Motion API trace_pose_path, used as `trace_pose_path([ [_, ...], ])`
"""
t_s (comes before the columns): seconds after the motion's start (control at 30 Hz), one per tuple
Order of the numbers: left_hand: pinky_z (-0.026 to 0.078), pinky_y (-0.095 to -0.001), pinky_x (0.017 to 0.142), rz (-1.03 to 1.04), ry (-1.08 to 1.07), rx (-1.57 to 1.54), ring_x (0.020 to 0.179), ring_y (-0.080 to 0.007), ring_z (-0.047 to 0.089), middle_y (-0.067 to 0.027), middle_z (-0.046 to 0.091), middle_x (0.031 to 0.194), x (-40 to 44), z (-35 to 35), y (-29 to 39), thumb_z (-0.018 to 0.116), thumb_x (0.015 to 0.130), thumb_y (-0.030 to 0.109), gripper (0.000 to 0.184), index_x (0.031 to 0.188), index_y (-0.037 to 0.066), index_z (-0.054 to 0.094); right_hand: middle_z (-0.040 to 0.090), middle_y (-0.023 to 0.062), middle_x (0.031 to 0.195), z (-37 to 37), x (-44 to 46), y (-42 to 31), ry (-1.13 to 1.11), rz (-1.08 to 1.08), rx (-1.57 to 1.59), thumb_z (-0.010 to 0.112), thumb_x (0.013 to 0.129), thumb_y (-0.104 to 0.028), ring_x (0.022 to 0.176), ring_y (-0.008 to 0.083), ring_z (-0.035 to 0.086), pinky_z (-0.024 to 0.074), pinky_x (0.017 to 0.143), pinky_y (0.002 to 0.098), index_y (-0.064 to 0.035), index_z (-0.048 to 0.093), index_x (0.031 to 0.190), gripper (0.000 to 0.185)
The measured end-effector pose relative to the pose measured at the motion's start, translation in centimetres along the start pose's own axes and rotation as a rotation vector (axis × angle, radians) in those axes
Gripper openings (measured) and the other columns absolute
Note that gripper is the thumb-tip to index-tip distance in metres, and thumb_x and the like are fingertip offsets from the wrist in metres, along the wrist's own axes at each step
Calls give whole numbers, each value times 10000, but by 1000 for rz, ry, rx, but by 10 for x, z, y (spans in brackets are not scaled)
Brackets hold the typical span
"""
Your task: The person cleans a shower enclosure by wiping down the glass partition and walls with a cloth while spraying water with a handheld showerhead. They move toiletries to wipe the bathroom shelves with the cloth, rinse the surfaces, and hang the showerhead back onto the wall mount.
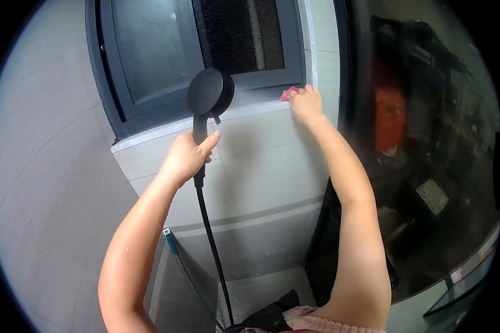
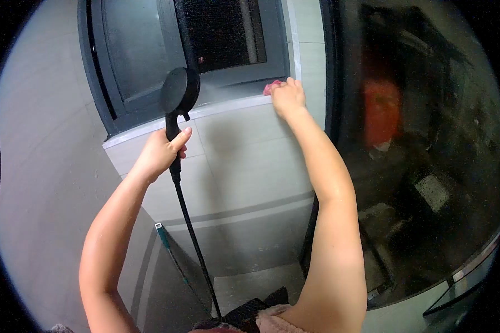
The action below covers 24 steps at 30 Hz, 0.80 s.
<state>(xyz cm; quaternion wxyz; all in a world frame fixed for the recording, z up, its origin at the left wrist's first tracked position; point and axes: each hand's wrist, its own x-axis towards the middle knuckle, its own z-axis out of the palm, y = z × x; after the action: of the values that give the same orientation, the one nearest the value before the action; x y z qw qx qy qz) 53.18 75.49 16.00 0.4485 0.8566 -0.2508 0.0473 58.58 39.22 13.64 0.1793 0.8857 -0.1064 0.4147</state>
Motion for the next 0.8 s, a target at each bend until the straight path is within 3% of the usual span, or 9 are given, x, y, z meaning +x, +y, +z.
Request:
trace_pose_path([
  [0.23, 482, -293, 622, 55, 47, 43, 661, -124, 586, -40, 592, 720, -4, 9, 14, 633, 925, 489, 491, 851, 6, 590, 665, 95, 882, -6, -53, -15, 377, 42, 188, 503, 912, -253, 838, 291, 612, 484, 720, 441, -153, 707, 851, 235],
  [0.3, 480, -293, 624, 76, 87, 36, 658, -125, 587, -40, 595, 714, -3, 17, 8, 637, 921, 489, 489, 846, 8, 592, 674, 124, 805, -26, -123, -36, -30, -68, 398, 521, 897, -299, 772, 323, 641, 510, 665, 476, -184, 706, 822, 230],
  [0.4, 508, -337, 645, 156, 221, -51, 687, -192, 653, -113, 642, 709, 0, 28, -7, 646, 893, 477, 524, 895, -47, 628, 719, 55, 836, 46, -267, -82, -923, 4, 996, 499, 919, -311, 837, 192, 686, 537, 739, 393, -179, 752, 851, 293],
  [0.47, 500, -331, 643, 183, 306, -99, 686, -193, 650, -107, 643, 704, 0, 36, -14, 642, 894, 430, 469, 868, -39, 633, 731, -27, 886, 96, -366, -99, -1180, -397, 537, 608, 840, -364, 835, 186, 685, 531, 733, 405, -246, 759, 763, 206],
  [0.53, 476, -308, 645, 158, 321, -96, 684, -140, 607, -47, 633, 694, -7, 39, -21, 623, 932, 334, 353, 811, 3, 626, 733, 14, 885, 136, -469, -100, -1533, -281, 538, 506, 906, -363, 844, 222, 690, 526, 737, 418, -198, 764, 786, 328],
  [0.57, 478, -309, 658, 125, 277, -90, 686, -140, 601, -50, 635, 696, -15, 39, -29, 619, 936, 323, 343, 809, 4, 631, 732, 31, 894, 168, -528, -103, -1639, -120, 589, 440, 943, -348, 842, 234, 691, 530, 759, 413, -165, 765, 867, 381],
  [0.7, 485, -313, 658, -65, 187, -103, 676, -137, 599, -47, 622, 712, -49, 42, -87, 638, 929, 349, 357, 863, -1, 627, 731, 107, 995, 167, -593, -78, -1605, -274, 659, 338, 996, -432, 978, 292, 691, 521, 872, 432, -78, 727, 1058, 530],
  [0.77, 484, -319, 641, -166, 210, -133, 663, -137, 597, -43, 616, 704, -67, 43, -120, 661, 911, 378, 380, 877, 1, 622, 725, 118, 1021, 228, -648, -77, -1969, 415, 958, 350, 1017, -413, 967, 301, 691, 536, 838, 435, -53, 709, 1089, 514],
  [0.8, 485, -317, 646, -201, 201, -100, 664, -132, 590, -42, 614, 715, -81, 43, -143, 663, 914, 381, 383, 893, 1, 618, 723, 139, 999, 200, -605, -68, -1682, -195, 734, 372, 1031, -372, 889, 296, 704, 557, 767, 423, -47, 700, 1110, 469],
])
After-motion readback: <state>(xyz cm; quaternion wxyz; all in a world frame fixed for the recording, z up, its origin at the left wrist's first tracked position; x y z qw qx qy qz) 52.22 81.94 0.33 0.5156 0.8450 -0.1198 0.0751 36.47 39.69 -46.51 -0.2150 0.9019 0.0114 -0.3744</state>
